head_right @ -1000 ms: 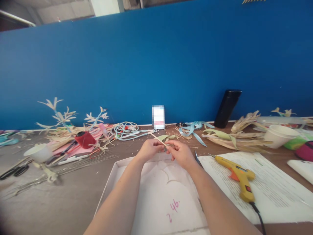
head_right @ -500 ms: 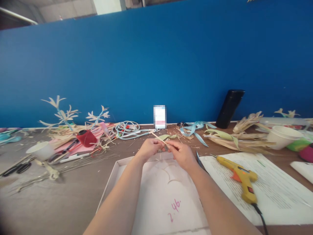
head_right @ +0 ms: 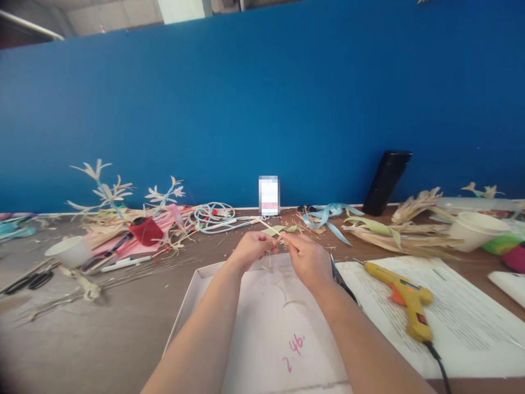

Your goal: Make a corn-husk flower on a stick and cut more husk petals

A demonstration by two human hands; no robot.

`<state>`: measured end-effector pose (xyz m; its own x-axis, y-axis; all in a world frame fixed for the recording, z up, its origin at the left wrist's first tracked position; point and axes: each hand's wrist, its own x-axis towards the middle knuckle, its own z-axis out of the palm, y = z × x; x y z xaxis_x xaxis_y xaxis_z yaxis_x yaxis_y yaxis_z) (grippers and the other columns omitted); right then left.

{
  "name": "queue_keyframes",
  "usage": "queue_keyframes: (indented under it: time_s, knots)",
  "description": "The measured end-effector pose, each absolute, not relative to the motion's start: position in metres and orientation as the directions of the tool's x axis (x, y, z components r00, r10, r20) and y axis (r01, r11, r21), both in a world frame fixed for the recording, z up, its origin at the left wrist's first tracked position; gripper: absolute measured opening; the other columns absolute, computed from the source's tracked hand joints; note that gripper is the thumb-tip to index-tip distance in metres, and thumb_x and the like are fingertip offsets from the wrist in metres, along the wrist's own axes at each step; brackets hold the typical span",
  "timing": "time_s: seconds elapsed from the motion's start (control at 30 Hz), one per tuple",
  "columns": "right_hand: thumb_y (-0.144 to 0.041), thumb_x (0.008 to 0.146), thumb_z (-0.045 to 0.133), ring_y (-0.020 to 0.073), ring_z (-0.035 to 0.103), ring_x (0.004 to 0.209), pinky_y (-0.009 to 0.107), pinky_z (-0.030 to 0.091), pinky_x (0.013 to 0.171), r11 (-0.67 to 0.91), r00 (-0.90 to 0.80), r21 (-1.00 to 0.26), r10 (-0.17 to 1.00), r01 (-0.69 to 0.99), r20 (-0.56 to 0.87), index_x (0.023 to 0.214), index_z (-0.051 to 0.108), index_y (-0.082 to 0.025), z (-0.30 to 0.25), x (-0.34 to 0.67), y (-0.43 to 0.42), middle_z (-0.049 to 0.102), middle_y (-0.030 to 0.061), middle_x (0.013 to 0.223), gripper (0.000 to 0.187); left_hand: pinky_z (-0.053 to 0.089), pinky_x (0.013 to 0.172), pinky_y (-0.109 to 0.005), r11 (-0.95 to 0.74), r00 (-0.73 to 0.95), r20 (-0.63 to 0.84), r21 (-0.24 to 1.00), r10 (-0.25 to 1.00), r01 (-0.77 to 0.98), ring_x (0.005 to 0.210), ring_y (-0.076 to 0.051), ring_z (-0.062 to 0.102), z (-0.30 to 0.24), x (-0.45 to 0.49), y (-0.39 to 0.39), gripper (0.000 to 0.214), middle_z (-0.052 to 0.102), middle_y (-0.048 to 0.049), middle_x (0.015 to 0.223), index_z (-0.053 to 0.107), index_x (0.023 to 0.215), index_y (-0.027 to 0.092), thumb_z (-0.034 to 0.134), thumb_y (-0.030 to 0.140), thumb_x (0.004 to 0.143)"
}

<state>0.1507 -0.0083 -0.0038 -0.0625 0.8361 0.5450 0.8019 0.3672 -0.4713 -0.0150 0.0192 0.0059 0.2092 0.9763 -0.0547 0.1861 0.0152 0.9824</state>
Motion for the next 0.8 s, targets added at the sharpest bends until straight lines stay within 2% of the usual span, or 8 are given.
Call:
queue_keyframes:
  time_s: [0.13, 0.2, 0.3, 0.4, 0.47, 0.6, 0.7, 0.8]
  knots:
    - [-0.028, 0.084, 0.047, 0.0209, 0.063, 0.085, 0.030, 0.046, 0.068, 0.308, 0.042, -0.521, 0.831, 0.796, 0.555, 0.108, 0.066, -0.034, -0.003, 0.153, -0.006, 0.068, 0.0012, 0.101, 0.031, 0.027, 0.047, -0.021, 0.032, 0.186, -0.069, 0.980, 0.980, 0.198, 0.048, -0.007, 0.035, 0.004, -0.015, 0.021, 0.020, 0.066, -0.0037, 0.067, 0.067, 0.072, 0.013, 0.060, 0.030, 0.065]
    - [-0.030, 0.083, 0.048, 0.0199, 0.063, 0.080, 0.030, 0.046, 0.068, 0.284, 0.137, -0.628, 0.834, 0.725, 0.535, 0.107, 0.067, -0.030, 0.000, 0.154, -0.004, 0.070, 0.0026, 0.093, 0.030, 0.027, 0.046, -0.021, 0.046, 0.168, -0.079, 0.980, 0.983, 0.194, 0.048, -0.007, 0.035, 0.001, -0.015, 0.023, 0.021, 0.065, -0.0036, 0.067, 0.068, 0.072, 0.013, 0.061, 0.031, 0.064]
    - [-0.038, 0.082, 0.051, 0.0144, 0.056, 0.056, 0.028, 0.044, 0.054, 0.251, 0.236, -0.834, 0.884, 0.492, 0.404, 0.114, 0.062, -0.026, 0.008, 0.155, -0.003, 0.069, 0.0028, 0.077, 0.036, 0.025, 0.045, -0.021, 0.076, 0.133, -0.101, 0.981, 0.986, 0.177, 0.046, -0.006, 0.033, -0.002, -0.015, 0.025, 0.022, 0.065, -0.0032, 0.066, 0.068, 0.071, 0.013, 0.061, 0.033, 0.064]
    - [-0.045, 0.079, 0.055, 0.0092, 0.045, 0.043, 0.024, 0.037, 0.042, 0.195, 0.118, -0.962, 0.968, 0.189, 0.219, 0.127, 0.049, -0.024, 0.015, 0.152, -0.006, 0.065, 0.0010, 0.072, 0.053, 0.026, 0.045, -0.022, 0.075, 0.105, -0.092, 0.985, 0.990, 0.154, 0.045, -0.006, 0.034, -0.001, -0.015, 0.025, 0.021, 0.065, -0.0031, 0.066, 0.067, 0.071, 0.013, 0.060, 0.033, 0.065]
    - [-0.045, 0.077, 0.058, 0.0084, 0.045, 0.042, 0.022, 0.035, 0.041, 0.116, -0.001, -0.990, 0.993, 0.077, 0.116, 0.132, 0.042, -0.022, 0.016, 0.149, -0.008, 0.065, 0.0010, 0.071, 0.062, 0.029, 0.048, -0.022, 0.053, 0.098, -0.069, 0.987, 0.993, 0.150, 0.047, -0.007, 0.037, 0.002, -0.015, 0.023, 0.020, 0.065, -0.0029, 0.066, 0.067, 0.071, 0.014, 0.061, 0.032, 0.065]
    - [-0.042, 0.077, 0.058, 0.0087, 0.047, 0.042, 0.021, 0.031, 0.039, 0.054, -0.148, -0.990, 0.988, 0.130, 0.035, 0.131, 0.042, -0.018, 0.013, 0.147, -0.008, 0.066, 0.0025, 0.071, 0.062, 0.038, 0.058, -0.023, -0.052, 0.123, 0.027, 0.977, 0.992, 0.206, 0.057, -0.010, 0.050, 0.007, -0.013, 0.018, 0.020, 0.066, -0.0030, 0.067, 0.067, 0.068, 0.014, 0.060, 0.033, 0.067]
    - [-0.039, 0.079, 0.056, 0.0084, 0.047, 0.041, 0.022, 0.036, 0.042, 0.121, -0.157, -0.963, 0.984, 0.239, 0.084, 0.123, 0.052, -0.018, 0.011, 0.148, -0.006, 0.066, 0.0017, 0.068, 0.049, 0.041, 0.065, -0.024, -0.082, 0.165, 0.044, 0.970, 0.985, 0.230, 0.064, -0.013, 0.057, 0.008, -0.011, 0.017, 0.017, 0.067, -0.0032, 0.068, 0.068, 0.071, 0.014, 0.060, 0.029, 0.068]
    - [-0.036, 0.079, 0.054, 0.0087, 0.048, 0.041, 0.025, 0.043, 0.050, 0.181, -0.141, -0.932, 0.980, 0.313, 0.143, 0.115, 0.060, -0.018, 0.010, 0.149, -0.005, 0.066, 0.0011, 0.068, 0.041, 0.041, 0.065, -0.024, -0.071, 0.175, 0.034, 0.974, 0.984, 0.213, 0.064, -0.013, 0.057, 0.008, -0.011, 0.018, 0.015, 0.067, -0.0032, 0.068, 0.067, 0.070, 0.014, 0.059, 0.026, 0.068]
